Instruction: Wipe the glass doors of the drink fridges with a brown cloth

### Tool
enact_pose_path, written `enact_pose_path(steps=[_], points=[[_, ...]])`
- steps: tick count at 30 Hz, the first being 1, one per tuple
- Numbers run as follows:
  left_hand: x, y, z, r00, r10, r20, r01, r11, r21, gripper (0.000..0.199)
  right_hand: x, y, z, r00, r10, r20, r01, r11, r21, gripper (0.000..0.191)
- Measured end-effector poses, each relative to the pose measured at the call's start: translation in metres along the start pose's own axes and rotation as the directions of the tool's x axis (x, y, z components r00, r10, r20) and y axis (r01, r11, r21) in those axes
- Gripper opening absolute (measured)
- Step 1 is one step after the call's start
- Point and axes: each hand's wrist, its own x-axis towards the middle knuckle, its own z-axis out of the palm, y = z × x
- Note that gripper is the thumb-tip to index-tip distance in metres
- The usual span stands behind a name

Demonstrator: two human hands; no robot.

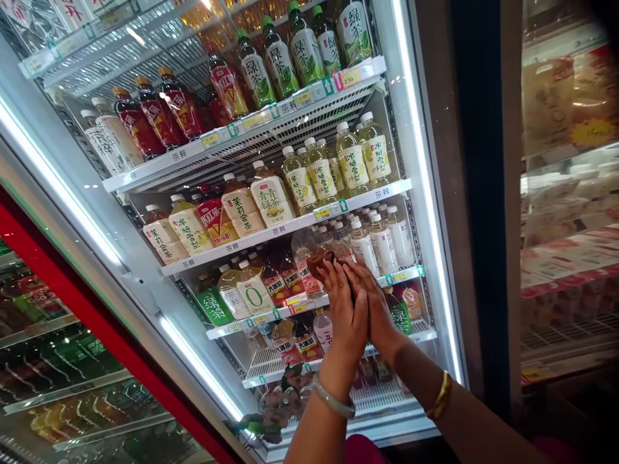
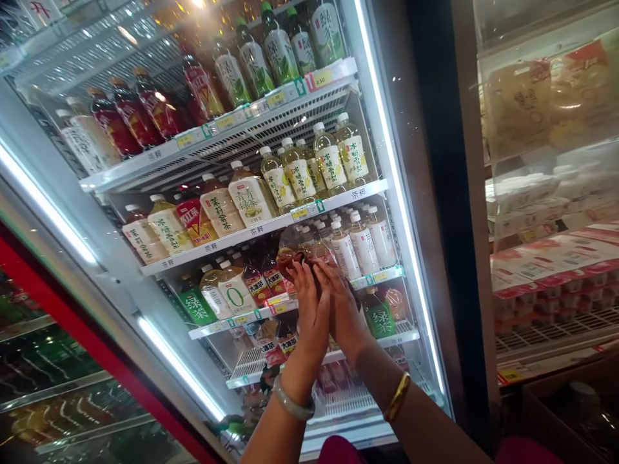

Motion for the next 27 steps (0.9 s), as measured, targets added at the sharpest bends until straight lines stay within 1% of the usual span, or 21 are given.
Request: enact_pose_path(steps=[2, 5, 8, 10, 13, 14, 16, 18, 19, 20, 21, 22, 23, 24, 25, 26, 27], points=[[-0.001, -0.013, 0.009, 0.999, -0.046, -0.021, 0.047, 0.998, 0.049, 0.079, -0.006, 0.007, -0.001, 0.998, 0.0, 0.056, 0.001, 1.0, -0.023, 0.059], [-0.001, -0.027, 0.016, 0.997, -0.019, -0.074, 0.032, 0.984, 0.174, 0.091, -0.011, 0.018, -0.015, 0.997, -0.008, 0.075, 0.014, 0.997, -0.078, 0.068], [0.003, -0.025, 0.018, 0.988, 0.026, -0.15, 0.017, 0.961, 0.277, 0.094, -0.005, 0.023, -0.031, 0.997, 0.022, 0.075, -0.012, 0.991, -0.13, 0.069], [0.005, -0.019, 0.021, 0.979, 0.069, -0.192, -0.01, 0.956, 0.294, 0.083, 0.0, 0.025, -0.035, 0.993, 0.049, 0.108, -0.029, 0.982, -0.186, 0.064], [-0.006, -0.016, 0.028, 0.958, 0.163, -0.234, -0.09, 0.951, 0.297, 0.052, 0.002, 0.029, -0.029, 0.988, 0.078, 0.135, -0.03, 0.945, -0.326, 0.063], [-0.013, -0.018, 0.03, 0.955, 0.191, -0.229, -0.119, 0.948, 0.297, 0.046, 0.001, 0.031, -0.026, 0.988, 0.073, 0.137, -0.017, 0.929, -0.369, 0.064], [-0.027, -0.026, 0.031, 0.952, 0.252, -0.172, -0.197, 0.938, 0.286, 0.045, -0.003, 0.036, -0.022, 0.989, 0.04, 0.143, 0.025, 0.906, -0.424, 0.067], [-0.034, -0.036, 0.024, 0.94, 0.332, -0.084, -0.3, 0.917, 0.265, 0.05, -0.007, 0.042, -0.02, 0.989, 0.002, 0.146, 0.065, 0.89, -0.452, 0.068], [-0.033, -0.04, 0.019, 0.927, 0.372, -0.053, -0.347, 0.902, 0.258, 0.055, -0.009, 0.045, -0.02, 0.989, -0.009, 0.149, 0.078, 0.882, -0.465, 0.069], [-0.029, -0.043, 0.012, 0.919, 0.392, -0.046, -0.368, 0.893, 0.261, 0.061, -0.01, 0.049, -0.019, 0.988, -0.017, 0.155, 0.09, 0.874, -0.477, 0.071], [-0.023, -0.044, 0.006, 0.919, 0.389, -0.065, -0.359, 0.893, 0.271, 0.068, -0.011, 0.052, -0.019, 0.986, -0.023, 0.165, 0.102, 0.866, -0.489, 0.073], [-0.016, -0.043, 0.001, 0.93, 0.355, -0.098, -0.314, 0.903, 0.293, 0.076, -0.012, 0.054, -0.017, 0.985, -0.03, 0.172, 0.114, 0.857, -0.502, 0.075], [-0.009, -0.042, -0.002, 0.947, 0.273, -0.172, -0.211, 0.926, 0.312, 0.083, -0.013, 0.057, -0.016, 0.984, -0.037, 0.176, 0.124, 0.848, -0.516, 0.078], [-0.004, -0.04, -0.002, 0.956, 0.195, -0.22, -0.12, 0.941, 0.316, 0.086, -0.013, 0.058, -0.014, 0.984, -0.044, 0.175, 0.132, 0.838, -0.53, 0.081], [-0.001, -0.038, 0.001, 0.958, 0.164, -0.235, -0.084, 0.945, 0.317, 0.085, -0.014, 0.06, -0.013, 0.984, -0.053, 0.17, 0.138, 0.829, -0.542, 0.083], [-0.001, -0.038, 0.005, 0.958, 0.166, -0.234, -0.087, 0.945, 0.316, 0.081, -0.015, 0.06, -0.011, 0.985, -0.059, 0.163, 0.141, 0.822, -0.552, 0.084], [-0.004, -0.038, 0.009, 0.956, 0.197, -0.217, -0.122, 0.941, 0.317, 0.075, -0.016, 0.06, -0.01, 0.985, -0.065, 0.158, 0.144, 0.816, -0.56, 0.084]])
